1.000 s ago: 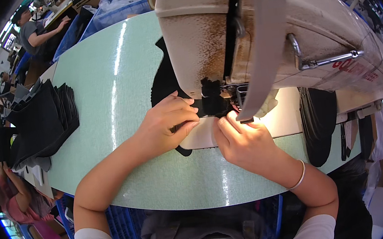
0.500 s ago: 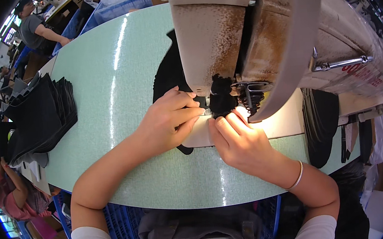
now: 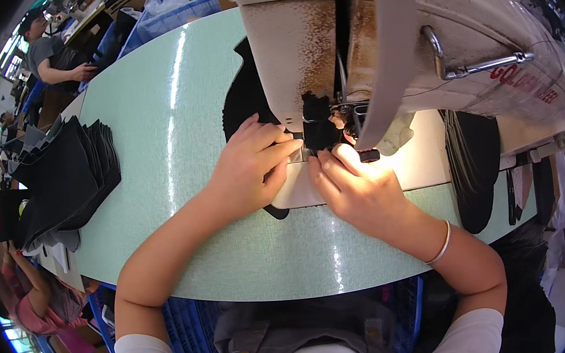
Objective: The person stitches fabric pieces together using a sewing machine, cuts the thread with snips, and turns the sewn fabric inside out by hand.
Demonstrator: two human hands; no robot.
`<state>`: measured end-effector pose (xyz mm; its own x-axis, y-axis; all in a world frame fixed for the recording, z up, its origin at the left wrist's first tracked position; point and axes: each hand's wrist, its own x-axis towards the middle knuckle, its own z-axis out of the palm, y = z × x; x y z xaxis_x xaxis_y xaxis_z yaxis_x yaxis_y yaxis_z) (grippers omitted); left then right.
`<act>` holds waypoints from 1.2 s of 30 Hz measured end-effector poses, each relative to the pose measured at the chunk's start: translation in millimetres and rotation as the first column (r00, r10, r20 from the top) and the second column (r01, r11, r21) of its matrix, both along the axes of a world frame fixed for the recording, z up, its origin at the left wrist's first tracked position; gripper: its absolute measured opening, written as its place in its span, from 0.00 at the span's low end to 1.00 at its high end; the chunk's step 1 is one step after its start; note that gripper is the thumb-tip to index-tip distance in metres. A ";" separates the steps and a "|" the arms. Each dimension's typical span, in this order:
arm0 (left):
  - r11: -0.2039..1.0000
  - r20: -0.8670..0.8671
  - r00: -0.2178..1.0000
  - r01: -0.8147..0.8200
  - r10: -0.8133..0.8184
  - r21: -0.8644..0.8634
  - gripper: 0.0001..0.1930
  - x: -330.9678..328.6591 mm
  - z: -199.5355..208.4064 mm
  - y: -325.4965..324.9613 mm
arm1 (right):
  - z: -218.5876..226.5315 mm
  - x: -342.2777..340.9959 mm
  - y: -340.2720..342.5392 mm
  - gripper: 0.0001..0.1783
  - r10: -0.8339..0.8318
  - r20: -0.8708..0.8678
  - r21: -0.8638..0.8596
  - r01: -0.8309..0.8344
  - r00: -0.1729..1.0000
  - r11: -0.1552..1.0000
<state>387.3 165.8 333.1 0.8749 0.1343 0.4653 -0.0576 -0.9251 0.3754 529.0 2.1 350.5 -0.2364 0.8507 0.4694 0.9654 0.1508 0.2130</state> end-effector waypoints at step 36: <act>0.874 -0.207 0.977 0.055 0.052 0.482 0.06 -18.9 33.0 -20.5 | -0.7 13.8 -8.3 0.16 -0.009 -0.036 -0.095 0.005 0.999 0.995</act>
<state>368.4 145.3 366.1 0.9580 -0.0615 0.2802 -0.0302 -0.9930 -0.1144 542.8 -6.2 349.8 -0.2145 0.8936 0.3944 0.9734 0.1620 0.1623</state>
